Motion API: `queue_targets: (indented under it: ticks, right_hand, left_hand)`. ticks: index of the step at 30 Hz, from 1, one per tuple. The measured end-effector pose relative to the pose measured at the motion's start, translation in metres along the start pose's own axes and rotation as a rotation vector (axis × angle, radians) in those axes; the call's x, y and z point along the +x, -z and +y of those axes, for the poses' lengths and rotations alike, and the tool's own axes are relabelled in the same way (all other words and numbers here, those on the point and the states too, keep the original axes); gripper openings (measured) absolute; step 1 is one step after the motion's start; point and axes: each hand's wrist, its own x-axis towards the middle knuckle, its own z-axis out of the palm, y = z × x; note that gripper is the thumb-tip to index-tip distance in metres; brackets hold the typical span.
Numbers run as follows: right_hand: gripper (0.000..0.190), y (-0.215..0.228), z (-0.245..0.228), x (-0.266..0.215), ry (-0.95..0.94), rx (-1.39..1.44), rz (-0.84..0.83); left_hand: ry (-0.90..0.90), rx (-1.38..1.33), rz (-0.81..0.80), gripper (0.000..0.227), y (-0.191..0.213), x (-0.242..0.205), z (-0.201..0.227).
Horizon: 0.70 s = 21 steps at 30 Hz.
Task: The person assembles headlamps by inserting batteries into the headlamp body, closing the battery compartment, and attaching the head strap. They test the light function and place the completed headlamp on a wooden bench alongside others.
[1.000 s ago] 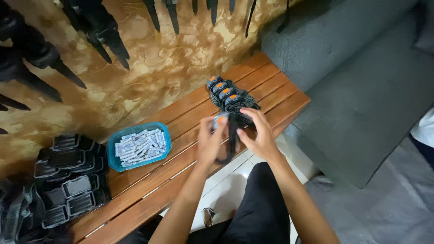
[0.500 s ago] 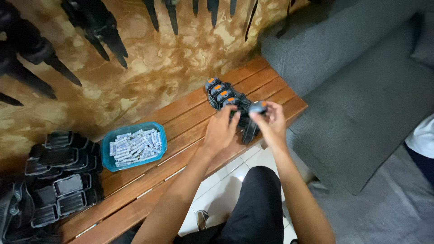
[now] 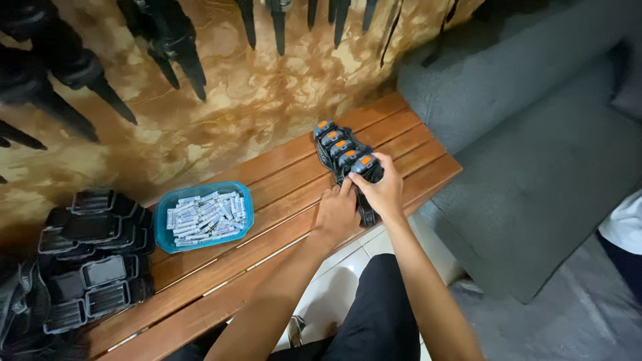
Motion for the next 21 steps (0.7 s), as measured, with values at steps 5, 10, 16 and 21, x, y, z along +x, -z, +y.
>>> queue_targets:
  ticks: [5, 10, 16, 21]
  right_hand:
    - [0.073, 0.001, -0.001, -0.014, 0.112, -0.152, 0.032]
    - [0.075, 0.008, -0.009, -0.021, 0.077, -0.319, -0.083]
    - [0.088, 0.015, -0.026, -0.025, 0.013, -0.447, -0.177]
    - [0.066, 0.024, -0.026, -0.016, 0.372, -0.145, 0.065]
  left_hand:
    - [0.026, -0.356, -0.074, 0.059, 0.043, -0.007, -0.009]
    - [0.107, -0.785, 0.111, 0.035, 0.055, -0.023, -0.011]
    - [0.289, -0.826, 0.246, 0.039, 0.081, -0.033, -0.015]
    - [0.264, -0.638, 0.067, 0.075, 0.073, -0.029, -0.011]
